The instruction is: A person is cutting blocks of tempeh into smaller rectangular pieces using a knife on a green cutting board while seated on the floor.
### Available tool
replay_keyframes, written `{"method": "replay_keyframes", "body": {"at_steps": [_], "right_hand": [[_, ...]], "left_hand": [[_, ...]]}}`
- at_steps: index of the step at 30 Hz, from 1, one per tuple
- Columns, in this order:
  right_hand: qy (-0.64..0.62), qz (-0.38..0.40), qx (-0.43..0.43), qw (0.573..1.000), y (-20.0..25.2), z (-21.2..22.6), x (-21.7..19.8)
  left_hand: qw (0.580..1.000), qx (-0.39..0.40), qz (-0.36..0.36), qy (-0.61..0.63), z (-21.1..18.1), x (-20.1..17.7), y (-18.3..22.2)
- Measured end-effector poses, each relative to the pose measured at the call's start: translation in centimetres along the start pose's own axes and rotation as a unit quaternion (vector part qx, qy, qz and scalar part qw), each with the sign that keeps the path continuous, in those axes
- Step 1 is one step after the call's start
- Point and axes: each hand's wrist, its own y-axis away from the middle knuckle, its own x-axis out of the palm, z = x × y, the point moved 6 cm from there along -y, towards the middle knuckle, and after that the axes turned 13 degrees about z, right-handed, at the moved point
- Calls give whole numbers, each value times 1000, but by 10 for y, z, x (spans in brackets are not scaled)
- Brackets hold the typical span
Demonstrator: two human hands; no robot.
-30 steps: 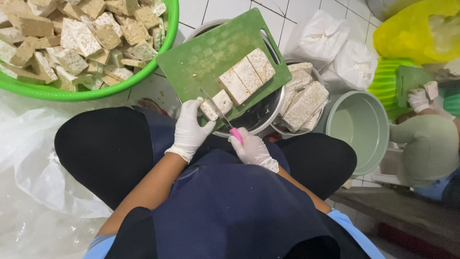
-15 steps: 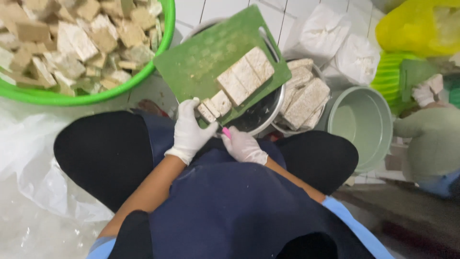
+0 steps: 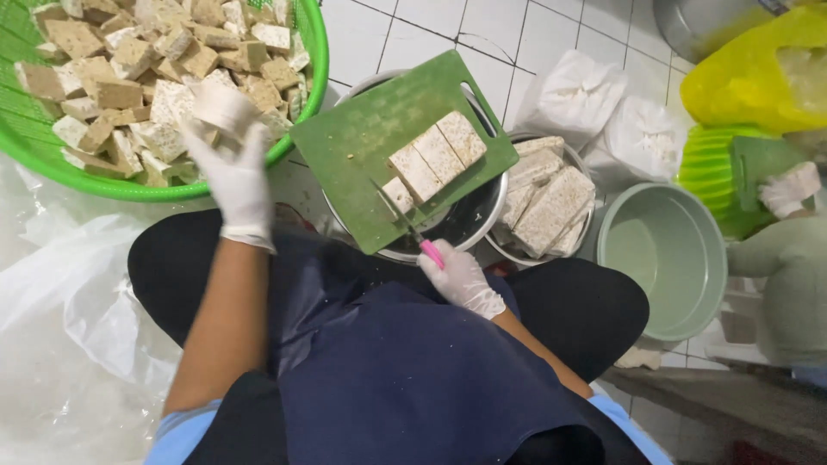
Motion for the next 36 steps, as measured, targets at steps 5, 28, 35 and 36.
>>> {"method": "replay_keyframes", "body": {"at_steps": [5, 28, 35, 36], "right_hand": [[-94, -72, 5, 993, -8, -27, -16], [-22, 14, -51, 998, -8, 11, 10], [28, 34, 16, 999, -22, 4, 18], [30, 38, 25, 999, -22, 3, 19]], "left_hand": [[981, -10, 163, -103, -54, 59, 8], [840, -20, 300, -452, 0, 102, 109], [852, 8, 295, -433, 6, 105, 110], [852, 8, 297, -432, 7, 105, 111]]}}
